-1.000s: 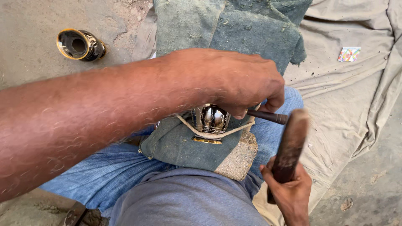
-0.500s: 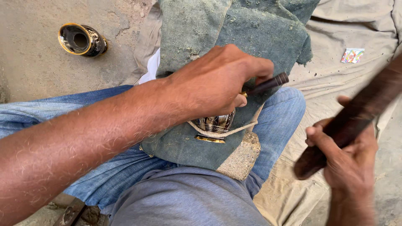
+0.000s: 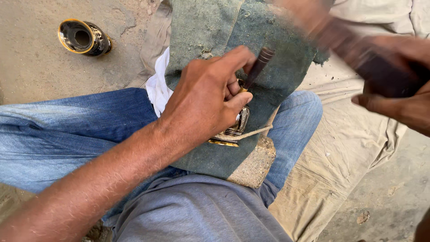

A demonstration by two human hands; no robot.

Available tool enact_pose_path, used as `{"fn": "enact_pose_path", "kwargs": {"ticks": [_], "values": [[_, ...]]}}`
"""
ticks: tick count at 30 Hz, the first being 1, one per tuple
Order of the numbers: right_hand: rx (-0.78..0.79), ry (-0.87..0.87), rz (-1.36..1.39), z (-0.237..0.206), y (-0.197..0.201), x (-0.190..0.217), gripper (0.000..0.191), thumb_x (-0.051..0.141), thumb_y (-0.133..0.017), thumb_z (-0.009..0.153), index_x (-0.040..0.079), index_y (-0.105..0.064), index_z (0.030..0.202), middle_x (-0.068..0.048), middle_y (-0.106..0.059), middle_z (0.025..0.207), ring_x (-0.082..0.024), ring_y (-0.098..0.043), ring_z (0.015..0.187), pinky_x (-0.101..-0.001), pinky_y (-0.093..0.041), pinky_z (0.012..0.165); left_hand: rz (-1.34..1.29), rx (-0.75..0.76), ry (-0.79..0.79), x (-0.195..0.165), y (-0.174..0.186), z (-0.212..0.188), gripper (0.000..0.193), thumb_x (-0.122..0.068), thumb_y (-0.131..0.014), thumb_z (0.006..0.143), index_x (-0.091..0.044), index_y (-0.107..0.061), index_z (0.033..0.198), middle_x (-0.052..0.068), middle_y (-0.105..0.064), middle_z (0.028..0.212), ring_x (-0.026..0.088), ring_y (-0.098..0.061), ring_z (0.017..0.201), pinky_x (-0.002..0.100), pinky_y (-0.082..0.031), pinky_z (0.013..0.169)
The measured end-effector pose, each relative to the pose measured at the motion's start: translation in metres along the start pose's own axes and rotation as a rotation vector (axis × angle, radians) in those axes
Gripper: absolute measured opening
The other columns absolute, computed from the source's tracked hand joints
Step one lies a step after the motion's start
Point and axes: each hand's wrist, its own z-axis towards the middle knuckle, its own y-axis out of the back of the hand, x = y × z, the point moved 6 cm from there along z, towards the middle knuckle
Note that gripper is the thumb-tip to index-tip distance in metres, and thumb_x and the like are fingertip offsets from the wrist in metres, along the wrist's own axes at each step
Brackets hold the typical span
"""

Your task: The person sits cross-legged on the ground and repeatedly strikes a small metal object with a wooden mallet. The object is held steady with the left hand while the right hand delivers consistent blows. The person occasionally repositions the object to work on different areas.

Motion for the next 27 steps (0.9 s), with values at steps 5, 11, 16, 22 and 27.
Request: {"fn": "enact_pose_path", "kwargs": {"ticks": [5, 11, 16, 22, 27], "values": [[-0.114, -0.112, -0.109, 0.016, 0.009, -0.008, 0.064, 0.023, -0.079, 0.081, -0.003, -0.061, 0.136, -0.021, -0.072, 0.108, -0.031, -0.074, 0.092, -0.0432, -0.06, 0.086, -0.045, -0.142, 0.019, 0.004, 0.0, -0.018, 0.035, -0.005, -0.083, 0.088, -0.007, -0.06, 0.114, 0.001, -0.065, 0.077, 0.008, -0.069, 0.068, 0.025, -0.057, 0.057], [-0.047, -0.459, 0.107, 0.03, 0.026, 0.001, 0.06, 0.043, -0.069, 0.094, 0.001, -0.06, 0.137, -0.021, -0.073, 0.112, -0.031, -0.075, 0.096, -0.0464, -0.059, 0.09, -0.072, -0.207, 0.049, 0.006, -0.001, -0.027, 0.034, -0.005, -0.084, 0.087, -0.006, -0.059, 0.111, 0.002, -0.063, 0.079, 0.007, -0.066, 0.068, 0.023, -0.056, 0.059], [0.002, -0.442, 0.18, 0.022, 0.027, 0.005, 0.069, 0.044, -0.065, 0.089, 0.003, -0.059, 0.144, -0.021, -0.073, 0.115, -0.031, -0.075, 0.096, -0.0449, -0.06, 0.089, -0.072, -0.199, 0.04, 0.006, -0.003, -0.026, 0.031, -0.006, -0.084, 0.088, -0.006, -0.061, 0.107, 0.001, -0.063, 0.078, 0.006, -0.065, 0.068, 0.023, -0.055, 0.059], [-0.191, -0.127, 0.079, -0.016, 0.018, -0.016, 0.065, 0.026, -0.07, 0.089, 0.001, -0.053, 0.147, -0.018, -0.07, 0.106, -0.027, -0.072, 0.089, -0.0404, -0.061, 0.084, -0.166, -0.168, -0.097, -0.014, 0.012, -0.017, 0.034, -0.005, -0.082, 0.093, -0.005, -0.061, 0.12, 0.001, -0.064, 0.087, 0.007, -0.069, 0.078, 0.023, -0.061, 0.067], [-0.527, -0.013, 1.136, -0.072, -0.033, -0.018, 0.062, 0.009, -0.075, 0.094, -0.001, -0.048, 0.149, -0.014, -0.067, 0.097, -0.022, -0.068, 0.082, -0.0369, -0.062, 0.079, -0.057, 0.142, -0.043, -0.021, -0.012, 0.022, 0.034, -0.008, -0.086, 0.081, -0.009, -0.072, 0.112, 0.001, -0.068, 0.078, 0.009, -0.067, 0.067, 0.027, -0.057, 0.057]]}}
